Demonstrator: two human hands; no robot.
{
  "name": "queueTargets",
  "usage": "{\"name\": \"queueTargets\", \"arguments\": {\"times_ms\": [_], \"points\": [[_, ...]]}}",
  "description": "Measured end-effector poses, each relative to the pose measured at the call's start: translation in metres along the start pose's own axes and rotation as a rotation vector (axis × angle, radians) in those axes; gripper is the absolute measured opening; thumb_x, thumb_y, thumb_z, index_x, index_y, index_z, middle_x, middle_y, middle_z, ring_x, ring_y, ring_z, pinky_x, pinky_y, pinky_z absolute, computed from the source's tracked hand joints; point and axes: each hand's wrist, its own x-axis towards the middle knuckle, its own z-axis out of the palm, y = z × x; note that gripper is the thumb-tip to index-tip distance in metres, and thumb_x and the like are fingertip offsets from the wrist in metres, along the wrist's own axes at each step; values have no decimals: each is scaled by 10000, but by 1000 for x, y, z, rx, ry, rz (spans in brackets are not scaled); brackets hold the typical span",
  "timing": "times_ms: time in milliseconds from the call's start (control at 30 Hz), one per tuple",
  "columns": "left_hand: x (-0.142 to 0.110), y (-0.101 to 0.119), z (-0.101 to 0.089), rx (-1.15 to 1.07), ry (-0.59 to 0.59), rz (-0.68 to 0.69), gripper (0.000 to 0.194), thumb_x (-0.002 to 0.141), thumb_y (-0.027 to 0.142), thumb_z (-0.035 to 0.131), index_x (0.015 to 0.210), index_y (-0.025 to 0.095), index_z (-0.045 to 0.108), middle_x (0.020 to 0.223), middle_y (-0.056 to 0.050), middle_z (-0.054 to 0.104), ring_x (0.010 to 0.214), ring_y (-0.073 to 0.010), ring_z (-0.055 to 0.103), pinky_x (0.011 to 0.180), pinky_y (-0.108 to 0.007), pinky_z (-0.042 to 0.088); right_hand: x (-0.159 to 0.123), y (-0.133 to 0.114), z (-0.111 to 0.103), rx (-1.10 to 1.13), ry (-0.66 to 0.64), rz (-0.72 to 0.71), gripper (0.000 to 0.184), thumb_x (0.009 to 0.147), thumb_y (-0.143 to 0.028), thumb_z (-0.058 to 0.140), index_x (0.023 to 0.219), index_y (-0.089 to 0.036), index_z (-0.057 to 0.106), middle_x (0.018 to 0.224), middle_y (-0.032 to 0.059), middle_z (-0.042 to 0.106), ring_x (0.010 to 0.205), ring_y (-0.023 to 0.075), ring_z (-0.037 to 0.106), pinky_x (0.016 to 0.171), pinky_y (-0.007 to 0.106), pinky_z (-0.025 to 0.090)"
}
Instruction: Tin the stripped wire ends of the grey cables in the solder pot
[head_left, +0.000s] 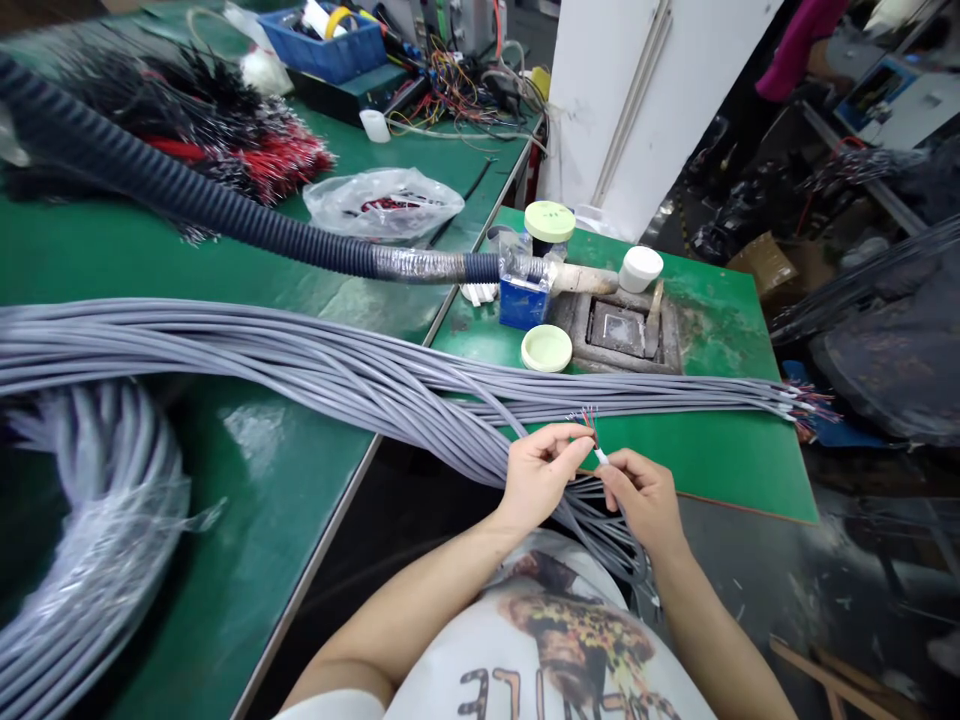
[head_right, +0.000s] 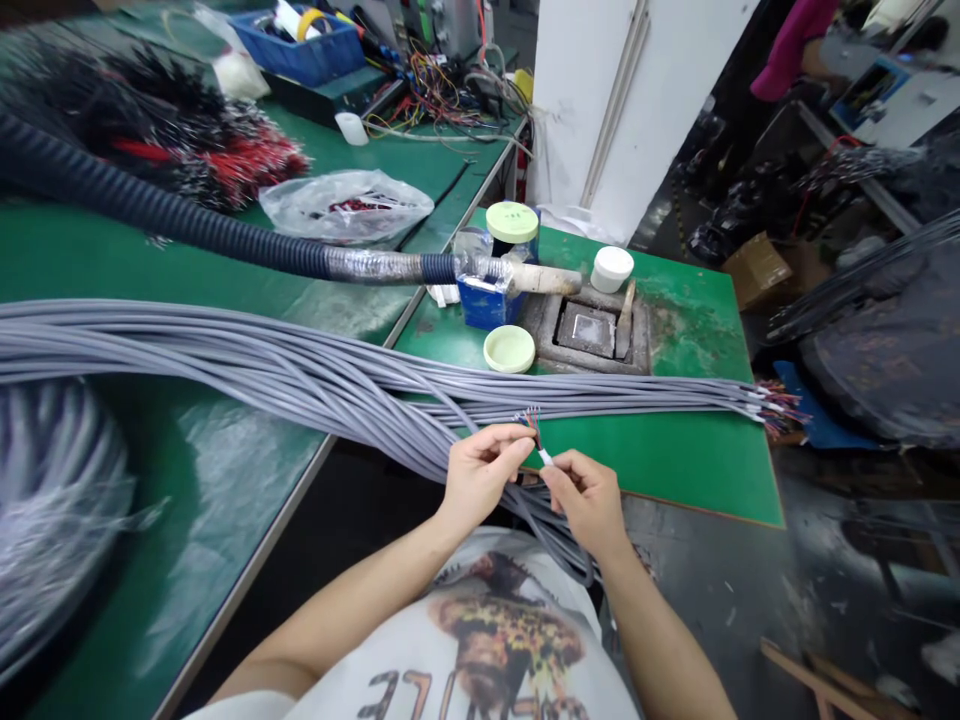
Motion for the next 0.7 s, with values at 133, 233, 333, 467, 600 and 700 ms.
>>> {"name": "queueTargets", "arguments": {"times_ms": [133, 233, 333, 467, 600, 700], "points": [[0, -1, -1, 4, 13, -17, 216, 752, 346, 696, 832, 150, 741, 431, 59, 467, 414, -58, 401, 452, -188, 351, 1, 0, 0, -23, 2, 11, 262, 875, -374, 557, 699, -183, 587, 467, -52, 509, 424, 85, 442, 468, 221, 344], [1, 0, -2, 2, 17, -28, 222, 749, 348, 698, 838, 150, 741, 428, 58, 475, 412, -59, 405, 454, -188, 354, 1, -1, 1, -38, 2, 17, 263, 875, -373, 557, 693, -185, 581, 470, -52, 507, 428, 85, 437, 471, 223, 343], [3, 2, -3, 3, 25, -31, 223, 746, 345, 699, 835, 145, 739, 425, 56, 485, 407, -56, 408, 455, -187, 353, 1, -1, 2, -52, -2, 15, 253, 875, -365, 558, 699, -186, 581, 474, -52, 505, 432, 84, 432, 474, 223, 339], [7, 1, -5, 9, 17, -60, 256, 743, 374, 699, 841, 141, 738, 403, 62, 475, 373, -47, 378, 419, -182, 312, 3, 0, 3, -76, -7, 11, 245, 875, -363, 555, 706, -188, 586, 484, -49, 510, 443, 88, 439, 483, 228, 346], [11, 1, -8, -18, -16, -129, 307, 725, 416, 713, 850, 136, 733, 376, 75, 449, 336, -37, 339, 385, -176, 278, 4, 0, 4, -86, -18, 12, 239, 874, -360, 555, 715, -186, 591, 484, -50, 504, 443, 88, 441, 482, 227, 346], [14, 3, -9, -57, -42, -175, 325, 703, 418, 733, 845, 126, 724, 367, 80, 441, 321, -29, 321, 369, -168, 254, 5, -1, 4, -91, -25, 10, 239, 875, -359, 553, 717, -185, 594, 485, -51, 502, 446, 87, 442, 485, 226, 348]]}}
